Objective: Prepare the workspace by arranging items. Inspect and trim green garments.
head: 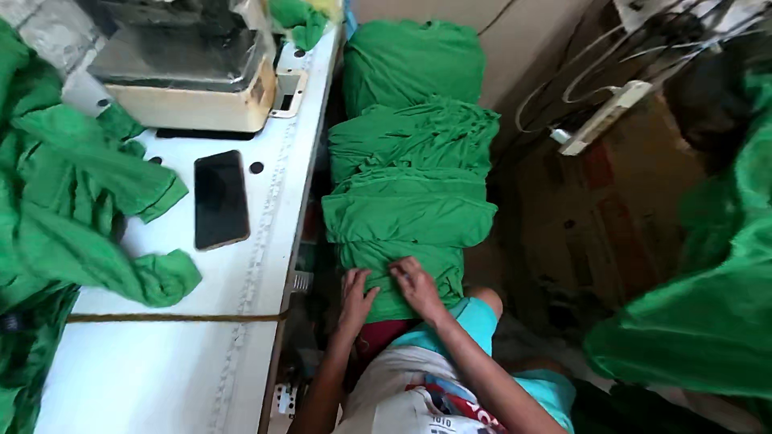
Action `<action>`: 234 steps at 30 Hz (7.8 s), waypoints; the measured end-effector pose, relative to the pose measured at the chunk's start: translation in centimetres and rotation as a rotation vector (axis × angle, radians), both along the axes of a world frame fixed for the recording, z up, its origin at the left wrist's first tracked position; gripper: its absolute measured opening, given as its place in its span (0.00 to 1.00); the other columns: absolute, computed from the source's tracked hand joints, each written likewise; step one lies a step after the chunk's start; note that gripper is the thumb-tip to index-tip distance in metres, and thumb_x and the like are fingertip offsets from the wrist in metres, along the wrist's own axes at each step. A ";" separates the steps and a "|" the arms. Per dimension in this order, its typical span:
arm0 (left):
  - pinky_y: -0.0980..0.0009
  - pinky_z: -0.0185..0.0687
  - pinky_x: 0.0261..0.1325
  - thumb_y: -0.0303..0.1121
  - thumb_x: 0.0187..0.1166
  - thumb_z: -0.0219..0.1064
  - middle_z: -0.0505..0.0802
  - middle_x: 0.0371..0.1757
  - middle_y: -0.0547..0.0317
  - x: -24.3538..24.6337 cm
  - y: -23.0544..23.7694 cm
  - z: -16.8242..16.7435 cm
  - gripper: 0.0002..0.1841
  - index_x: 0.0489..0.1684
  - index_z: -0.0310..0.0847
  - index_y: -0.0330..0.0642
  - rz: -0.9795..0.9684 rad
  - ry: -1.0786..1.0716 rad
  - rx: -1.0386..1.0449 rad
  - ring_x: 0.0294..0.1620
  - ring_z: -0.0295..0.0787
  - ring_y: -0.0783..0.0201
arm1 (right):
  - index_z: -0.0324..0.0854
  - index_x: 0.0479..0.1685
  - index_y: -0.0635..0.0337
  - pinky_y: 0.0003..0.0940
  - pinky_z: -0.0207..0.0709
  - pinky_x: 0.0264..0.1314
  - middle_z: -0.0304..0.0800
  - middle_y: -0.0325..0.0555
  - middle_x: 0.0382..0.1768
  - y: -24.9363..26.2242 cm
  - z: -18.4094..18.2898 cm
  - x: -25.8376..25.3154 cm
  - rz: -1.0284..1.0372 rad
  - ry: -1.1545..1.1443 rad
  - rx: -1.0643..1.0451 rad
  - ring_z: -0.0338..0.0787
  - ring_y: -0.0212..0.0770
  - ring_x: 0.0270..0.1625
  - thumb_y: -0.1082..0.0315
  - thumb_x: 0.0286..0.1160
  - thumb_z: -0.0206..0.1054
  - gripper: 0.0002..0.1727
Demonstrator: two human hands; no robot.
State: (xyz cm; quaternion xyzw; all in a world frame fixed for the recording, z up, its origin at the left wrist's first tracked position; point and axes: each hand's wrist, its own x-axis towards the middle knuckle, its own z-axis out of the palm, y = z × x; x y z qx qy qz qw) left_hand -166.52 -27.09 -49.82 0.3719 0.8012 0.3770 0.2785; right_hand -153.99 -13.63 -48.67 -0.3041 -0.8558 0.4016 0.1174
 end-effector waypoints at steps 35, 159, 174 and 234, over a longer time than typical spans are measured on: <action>0.32 0.57 0.79 0.24 0.80 0.59 0.81 0.78 0.43 -0.3 5.7 2.1 0.20 0.69 0.83 0.39 0.154 0.335 -0.174 0.82 0.70 0.37 | 0.83 0.69 0.52 0.60 0.78 0.70 0.86 0.50 0.69 6.3 0.6 10.1 -0.508 -0.404 -0.064 0.87 0.53 0.69 0.55 0.91 0.55 0.19; 0.57 0.85 0.65 0.33 0.90 0.58 0.91 0.56 0.40 2.9 12.5 -0.7 0.15 0.56 0.85 0.29 -0.325 0.044 -0.102 0.54 0.92 0.52 | 0.74 0.45 0.62 0.19 0.66 0.21 0.80 0.36 0.21 5.0 -3.7 6.6 -0.574 0.462 -0.834 0.73 0.27 0.17 0.62 0.91 0.57 0.11; 0.52 0.77 0.74 0.38 0.87 0.60 0.87 0.65 0.40 4.0 12.7 -0.2 0.17 0.59 0.86 0.33 -0.461 0.180 -0.253 0.67 0.86 0.48 | 0.73 0.46 0.62 0.19 0.66 0.19 0.80 0.36 0.21 5.1 -3.4 6.7 -0.661 0.505 -0.872 0.72 0.26 0.16 0.62 0.93 0.54 0.12; 0.45 0.78 0.69 0.42 0.84 0.59 0.85 0.68 0.41 4.3 12.4 1.8 0.25 0.74 0.73 0.36 -0.503 0.117 -0.336 0.68 0.84 0.45 | 0.74 0.48 0.63 0.21 0.71 0.22 0.82 0.38 0.23 5.8 -2.7 7.9 -0.651 0.388 -0.902 0.77 0.28 0.19 0.63 0.91 0.58 0.10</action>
